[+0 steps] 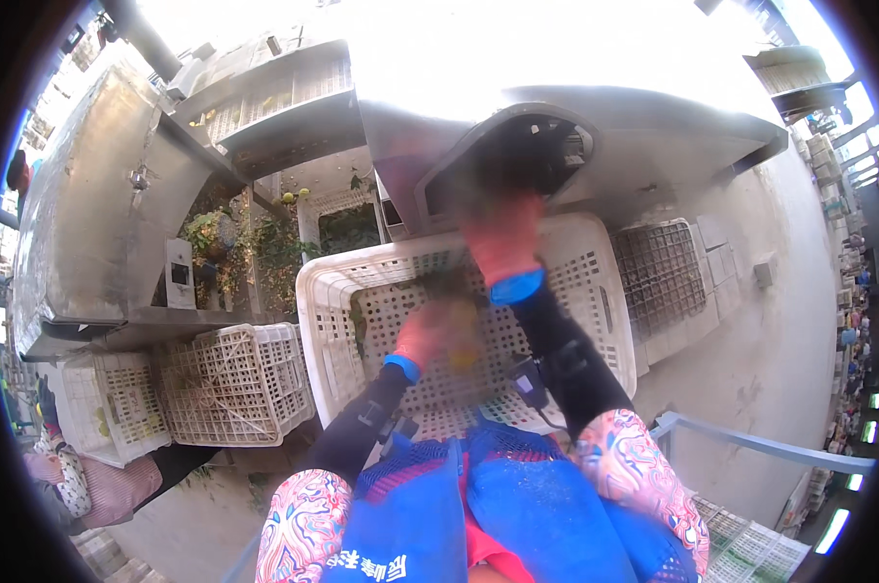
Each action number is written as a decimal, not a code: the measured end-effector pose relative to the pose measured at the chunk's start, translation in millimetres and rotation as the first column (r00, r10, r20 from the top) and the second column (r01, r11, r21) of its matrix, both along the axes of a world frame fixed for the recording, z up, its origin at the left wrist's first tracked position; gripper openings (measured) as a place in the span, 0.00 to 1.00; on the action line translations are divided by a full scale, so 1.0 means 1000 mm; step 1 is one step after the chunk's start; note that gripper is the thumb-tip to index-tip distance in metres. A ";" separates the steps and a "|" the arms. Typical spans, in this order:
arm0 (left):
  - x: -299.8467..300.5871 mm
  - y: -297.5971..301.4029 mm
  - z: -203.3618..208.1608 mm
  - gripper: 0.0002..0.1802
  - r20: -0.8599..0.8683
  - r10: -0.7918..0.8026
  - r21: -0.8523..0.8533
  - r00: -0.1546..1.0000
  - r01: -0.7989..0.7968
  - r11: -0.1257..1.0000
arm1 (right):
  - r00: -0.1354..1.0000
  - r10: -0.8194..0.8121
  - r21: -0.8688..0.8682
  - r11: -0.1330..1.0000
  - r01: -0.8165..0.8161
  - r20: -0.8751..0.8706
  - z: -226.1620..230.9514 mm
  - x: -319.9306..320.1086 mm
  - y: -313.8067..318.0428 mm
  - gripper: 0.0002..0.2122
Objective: Sorting and packing peaches into crates using an automated machine.
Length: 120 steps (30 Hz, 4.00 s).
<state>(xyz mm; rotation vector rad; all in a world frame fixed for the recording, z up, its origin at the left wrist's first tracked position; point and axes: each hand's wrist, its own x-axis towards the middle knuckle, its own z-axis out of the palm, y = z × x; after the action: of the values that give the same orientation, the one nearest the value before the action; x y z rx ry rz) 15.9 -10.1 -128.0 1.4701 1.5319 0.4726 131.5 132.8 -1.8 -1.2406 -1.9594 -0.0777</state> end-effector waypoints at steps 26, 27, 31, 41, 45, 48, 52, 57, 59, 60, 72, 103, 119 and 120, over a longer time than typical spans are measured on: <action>-0.007 0.015 -0.058 0.42 0.794 0.530 -0.589 0.298 0.164 0.791 | 0.883 0.421 -0.938 0.167 -0.302 -0.209 -0.093 0.131 -0.066 0.40; -0.013 0.008 -0.036 0.42 0.794 0.591 -0.608 0.143 0.201 0.768 | 0.861 0.417 -0.901 0.182 -0.394 -0.292 -0.078 0.126 -0.064 0.40; -0.023 -0.010 0.014 0.46 0.892 0.450 -0.441 -0.028 0.155 0.884 | 0.737 0.638 -0.619 0.491 -0.613 -0.224 -0.045 0.103 -0.061 0.40; -0.024 -0.015 0.071 0.51 0.972 0.222 -0.232 -0.071 -0.215 0.948 | 0.932 0.112 -0.632 0.706 -0.319 -0.345 0.022 0.049 -0.093 0.37; -0.024 -0.012 0.083 0.55 0.987 0.100 -0.138 -0.124 -0.354 0.925 | 0.909 0.230 -0.314 0.885 -0.344 -0.347 0.019 0.047 -0.067 0.39; -0.026 -0.010 0.093 0.56 0.977 0.131 -0.182 -0.168 -0.342 0.922 | 0.924 0.247 -0.171 0.937 -0.304 -0.291 0.016 0.043 -0.044 0.35; -0.028 -0.006 0.097 0.57 0.993 0.093 -0.113 -0.074 -0.348 0.931 | 0.958 0.272 -0.061 0.959 -0.278 -0.087 -0.007 0.030 -0.006 0.23; -0.020 0.001 0.122 0.53 0.879 0.266 -0.367 -0.395 -0.208 0.907 | 1.000 0.020 -0.043 0.999 -0.021 -0.006 0.029 0.003 0.008 0.18; -0.021 0.001 0.126 0.54 0.854 0.293 -0.409 -0.430 -0.207 0.889 | 0.980 0.169 -0.136 0.974 -0.183 -0.107 0.044 0.009 -0.020 0.22; -0.024 0.001 0.127 0.54 0.842 0.309 -0.422 -0.442 -0.183 0.888 | 0.931 0.329 -0.157 0.922 -0.353 -0.160 0.043 0.016 -0.039 0.24; -0.036 -0.002 0.115 0.45 0.964 0.252 -0.265 -0.083 -0.237 0.935 | 0.933 0.184 -0.061 0.975 -0.213 -0.311 0.022 0.014 -0.049 0.32; -0.006 0.017 0.069 0.13 0.807 0.583 -0.590 -0.097 -0.075 0.804 | 0.992 -0.017 0.231 0.973 -0.013 0.126 -0.008 0.010 0.027 0.25; -0.024 -0.034 -0.069 0.26 0.602 0.774 -0.772 0.196 -0.104 0.627 | 0.026 0.899 -0.790 0.371 0.489 0.438 -0.228 0.212 -0.115 0.20; -0.025 -0.033 -0.072 0.25 0.593 0.784 -0.788 0.184 -0.067 0.612 | 0.066 0.899 -0.804 0.351 0.481 0.432 -0.230 0.210 -0.102 0.20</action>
<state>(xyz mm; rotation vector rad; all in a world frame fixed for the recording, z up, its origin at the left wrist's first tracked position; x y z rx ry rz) -8.7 -43.1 -199.6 -0.0568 0.8955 0.8840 341.3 30.9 -231.9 -1.4383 -3.9918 0.8299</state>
